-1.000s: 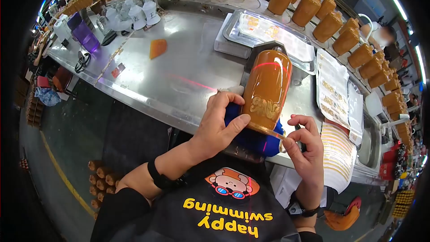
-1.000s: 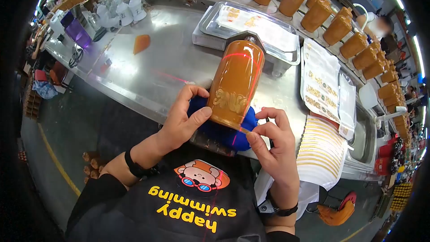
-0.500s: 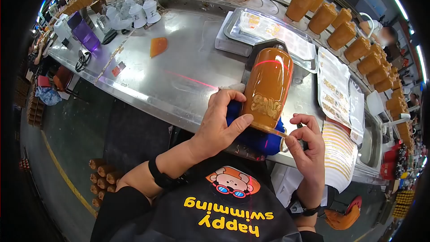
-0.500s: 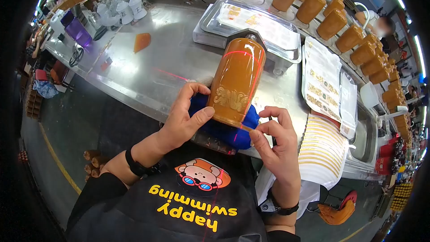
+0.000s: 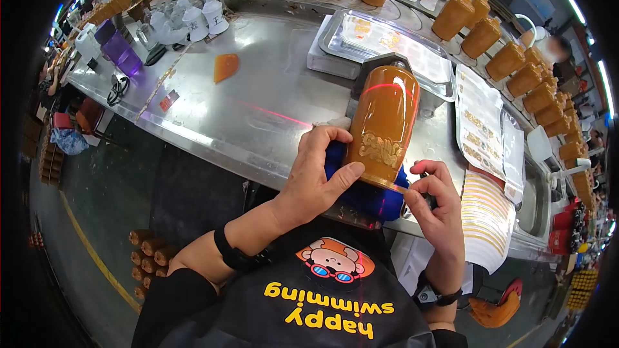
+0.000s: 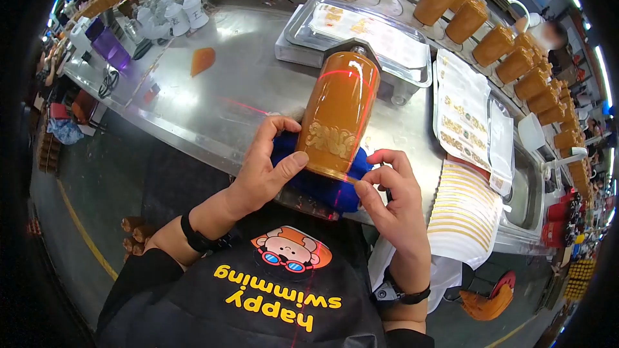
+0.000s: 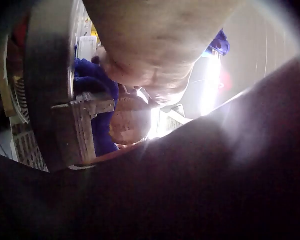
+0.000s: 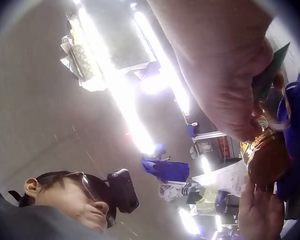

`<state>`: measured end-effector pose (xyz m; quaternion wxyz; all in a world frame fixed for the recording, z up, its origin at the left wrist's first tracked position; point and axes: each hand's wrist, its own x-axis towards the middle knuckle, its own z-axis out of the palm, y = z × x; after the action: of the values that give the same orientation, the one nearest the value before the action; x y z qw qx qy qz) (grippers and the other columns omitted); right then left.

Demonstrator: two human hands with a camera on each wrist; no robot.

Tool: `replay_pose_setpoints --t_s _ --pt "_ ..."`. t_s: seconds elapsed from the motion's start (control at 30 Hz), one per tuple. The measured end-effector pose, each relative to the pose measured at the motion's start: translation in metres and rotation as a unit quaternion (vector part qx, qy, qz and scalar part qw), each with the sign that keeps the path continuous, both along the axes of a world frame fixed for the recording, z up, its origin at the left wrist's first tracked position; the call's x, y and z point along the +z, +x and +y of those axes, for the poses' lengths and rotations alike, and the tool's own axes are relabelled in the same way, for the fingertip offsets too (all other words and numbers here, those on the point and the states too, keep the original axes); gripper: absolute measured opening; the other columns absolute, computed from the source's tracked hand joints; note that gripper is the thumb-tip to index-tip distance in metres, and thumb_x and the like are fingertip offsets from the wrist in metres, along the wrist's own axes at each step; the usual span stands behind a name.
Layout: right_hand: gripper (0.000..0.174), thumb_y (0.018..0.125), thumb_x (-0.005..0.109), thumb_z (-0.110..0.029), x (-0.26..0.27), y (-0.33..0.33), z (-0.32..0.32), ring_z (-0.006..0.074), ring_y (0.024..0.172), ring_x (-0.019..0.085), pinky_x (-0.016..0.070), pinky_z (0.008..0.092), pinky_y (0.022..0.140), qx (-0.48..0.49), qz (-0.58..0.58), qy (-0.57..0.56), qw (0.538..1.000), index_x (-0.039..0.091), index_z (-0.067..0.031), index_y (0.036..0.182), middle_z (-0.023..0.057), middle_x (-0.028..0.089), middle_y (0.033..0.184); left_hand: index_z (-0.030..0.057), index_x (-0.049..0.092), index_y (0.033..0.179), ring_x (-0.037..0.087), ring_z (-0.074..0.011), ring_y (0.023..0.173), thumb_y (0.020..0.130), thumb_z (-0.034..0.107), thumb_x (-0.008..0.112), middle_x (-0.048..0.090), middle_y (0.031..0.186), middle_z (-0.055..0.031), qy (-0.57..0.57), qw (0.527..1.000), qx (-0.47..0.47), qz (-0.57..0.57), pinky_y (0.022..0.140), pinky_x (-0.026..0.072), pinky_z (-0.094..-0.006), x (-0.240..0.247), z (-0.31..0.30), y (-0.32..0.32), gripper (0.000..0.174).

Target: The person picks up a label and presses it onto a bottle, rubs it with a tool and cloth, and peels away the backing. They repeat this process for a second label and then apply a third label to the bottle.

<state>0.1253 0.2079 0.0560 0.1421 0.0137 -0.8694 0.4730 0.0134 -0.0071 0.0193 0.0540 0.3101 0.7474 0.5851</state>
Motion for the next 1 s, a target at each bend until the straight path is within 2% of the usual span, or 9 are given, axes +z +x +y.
replay_pose_setpoints --t_s 0.3,0.43,0.5,0.6,0.8,0.83,0.93,1.0 --pt "0.003 0.087 0.063 -0.003 -0.002 0.009 0.006 0.0127 0.089 0.054 0.0447 0.0246 0.075 0.01 -0.065 -0.091 0.994 0.064 0.0002 0.088 0.009 0.052 0.109 -0.0001 0.046 0.122 0.044 -0.0222 0.116 0.092 0.029 0.066 0.048 0.117 -0.0119 0.0 1.0 0.004 0.011 0.105 0.0317 -0.0342 -0.002 0.008 0.009 0.047" --pt "0.011 0.091 0.059 -0.008 -0.007 -0.001 0.002 0.0138 0.095 0.053 0.0442 0.0248 0.078 0.028 -0.061 -0.148 0.987 0.065 0.0006 0.092 0.0088 0.052 0.109 -0.0001 0.046 0.122 0.045 -0.0221 0.116 0.092 0.03 0.067 0.048 0.117 -0.0119 0.004 1.0 0.002 0.016 0.105 0.0314 -0.034 -0.004 0.003 -0.001 0.047" --pt "0.015 0.093 0.057 -0.011 -0.005 0.001 0.004 0.015 0.098 0.052 0.0439 0.0256 0.08 0.04 -0.071 -0.197 0.977 0.066 0.0009 0.093 0.009 0.051 0.109 0.0006 0.045 0.12 0.044 -0.0272 0.113 0.091 0.03 0.067 0.05 0.116 -0.0135 0.011 1.0 0.002 0.019 0.102 0.0333 -0.0384 -0.005 0.007 0.003 0.047" --pt "0.02 0.092 0.061 -0.019 -0.001 0.0 0.003 0.0166 0.099 0.051 0.0433 0.0282 0.083 0.049 -0.043 -0.191 0.979 0.065 0.0012 0.09 0.0091 0.051 0.108 0.0009 0.045 0.12 0.044 -0.0298 0.112 0.09 0.03 0.067 0.05 0.116 -0.0143 0.016 1.0 0.004 0.024 0.101 0.0342 -0.0404 -0.005 0.009 0.006 0.047" --pt "0.026 0.082 0.075 -0.022 -0.004 -0.01 -0.012 0.0216 0.095 0.052 0.044 0.0316 0.082 -0.03 -0.037 -0.028 0.999 0.06 -0.0009 0.078 0.0106 0.05 0.101 0.0007 0.045 0.121 0.044 -0.0299 0.112 0.091 0.03 0.067 0.049 0.117 -0.0145 0.021 1.0 0.004 0.02 0.101 0.0344 -0.0392 -0.005 0.008 0.007 0.047" --pt "0.027 0.079 0.077 -0.02 -0.008 -0.011 -0.013 0.0228 0.094 0.052 0.0444 0.0318 0.08 -0.042 -0.032 -0.037 0.998 0.059 -0.0015 0.075 0.0111 0.05 0.1 0.0007 0.045 0.121 0.044 -0.0299 0.112 0.091 0.029 0.067 0.049 0.118 -0.0145 0.021 1.0 0.004 0.022 0.1 0.0346 -0.0389 -0.005 0.008 0.007 0.047" --pt "0.027 0.08 0.077 -0.021 -0.013 -0.012 -0.012 0.0223 0.094 0.053 0.0446 0.0318 0.08 -0.046 -0.038 -0.038 0.997 0.058 -0.0015 0.075 0.0109 0.05 0.1 0.0024 0.05 0.116 0.048 -0.0307 0.11 0.09 0.025 0.067 0.054 0.114 -0.0142 0.13 0.988 0.036 -0.071 0.103 0.0347 -0.0437 -0.018 0.007 0.013 0.039" --pt "0.028 0.08 0.077 -0.021 -0.013 -0.01 -0.011 0.0221 0.094 0.053 0.0446 0.0316 0.08 -0.045 -0.041 -0.042 0.997 0.058 -0.0016 0.074 0.0108 0.05 0.1 0.0054 0.054 0.111 0.051 -0.0304 0.108 0.088 0.02 0.067 0.058 0.11 -0.0127 0.07 0.98 0.033 0.185 0.105 0.0337 -0.048 -0.014 -0.005 0.01 0.03"
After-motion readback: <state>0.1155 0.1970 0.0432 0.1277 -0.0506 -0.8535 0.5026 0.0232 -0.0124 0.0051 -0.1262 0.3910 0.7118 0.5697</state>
